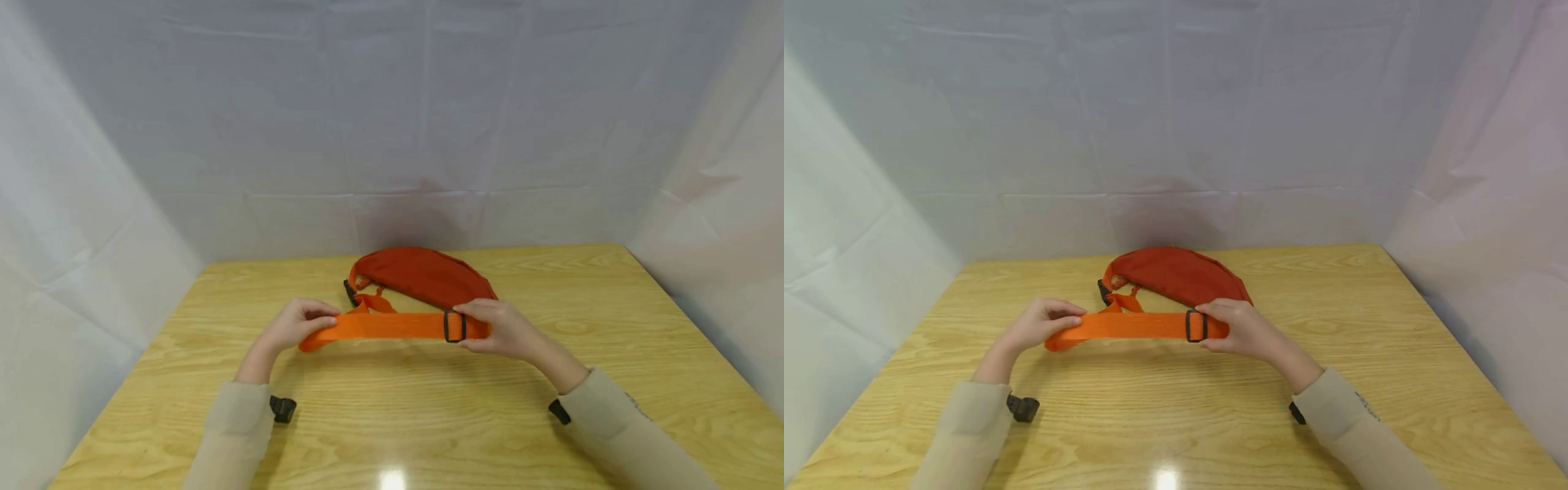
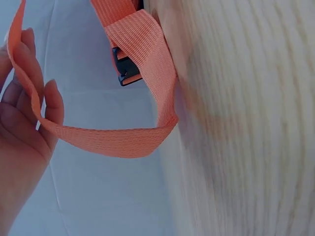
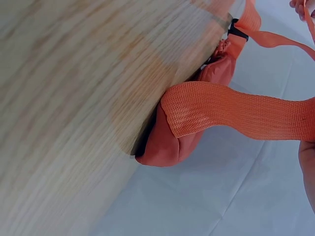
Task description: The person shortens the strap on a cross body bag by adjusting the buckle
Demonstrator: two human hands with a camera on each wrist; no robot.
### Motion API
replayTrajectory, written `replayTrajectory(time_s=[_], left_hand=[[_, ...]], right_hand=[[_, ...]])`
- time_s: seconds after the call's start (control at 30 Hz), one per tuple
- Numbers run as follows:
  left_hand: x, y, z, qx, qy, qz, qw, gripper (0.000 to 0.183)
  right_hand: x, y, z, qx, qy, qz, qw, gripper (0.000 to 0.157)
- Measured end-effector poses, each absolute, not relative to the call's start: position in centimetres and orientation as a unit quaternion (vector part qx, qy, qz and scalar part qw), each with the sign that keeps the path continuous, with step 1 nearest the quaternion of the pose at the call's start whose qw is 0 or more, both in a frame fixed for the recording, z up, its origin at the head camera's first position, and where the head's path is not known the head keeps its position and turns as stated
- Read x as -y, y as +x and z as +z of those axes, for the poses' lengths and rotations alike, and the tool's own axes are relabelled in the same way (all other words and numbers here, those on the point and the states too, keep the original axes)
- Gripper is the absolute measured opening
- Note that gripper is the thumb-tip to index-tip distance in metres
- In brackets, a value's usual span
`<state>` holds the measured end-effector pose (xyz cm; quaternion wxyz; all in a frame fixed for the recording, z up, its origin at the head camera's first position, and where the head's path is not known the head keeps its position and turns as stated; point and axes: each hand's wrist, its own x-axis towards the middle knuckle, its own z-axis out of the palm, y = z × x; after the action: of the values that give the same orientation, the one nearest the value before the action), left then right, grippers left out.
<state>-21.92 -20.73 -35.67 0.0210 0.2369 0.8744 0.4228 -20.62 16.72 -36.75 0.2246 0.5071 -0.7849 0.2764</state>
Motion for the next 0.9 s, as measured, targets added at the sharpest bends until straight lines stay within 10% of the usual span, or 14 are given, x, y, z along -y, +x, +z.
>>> replayTrajectory(time_s=[0.9], left_hand=[[11.0,-20.4,-35.4,-0.838,0.390,0.353,-0.146,0.050]], right_hand=[[-15.5,-20.6,-36.8,0.763,0.521,0.297,0.242,0.053]])
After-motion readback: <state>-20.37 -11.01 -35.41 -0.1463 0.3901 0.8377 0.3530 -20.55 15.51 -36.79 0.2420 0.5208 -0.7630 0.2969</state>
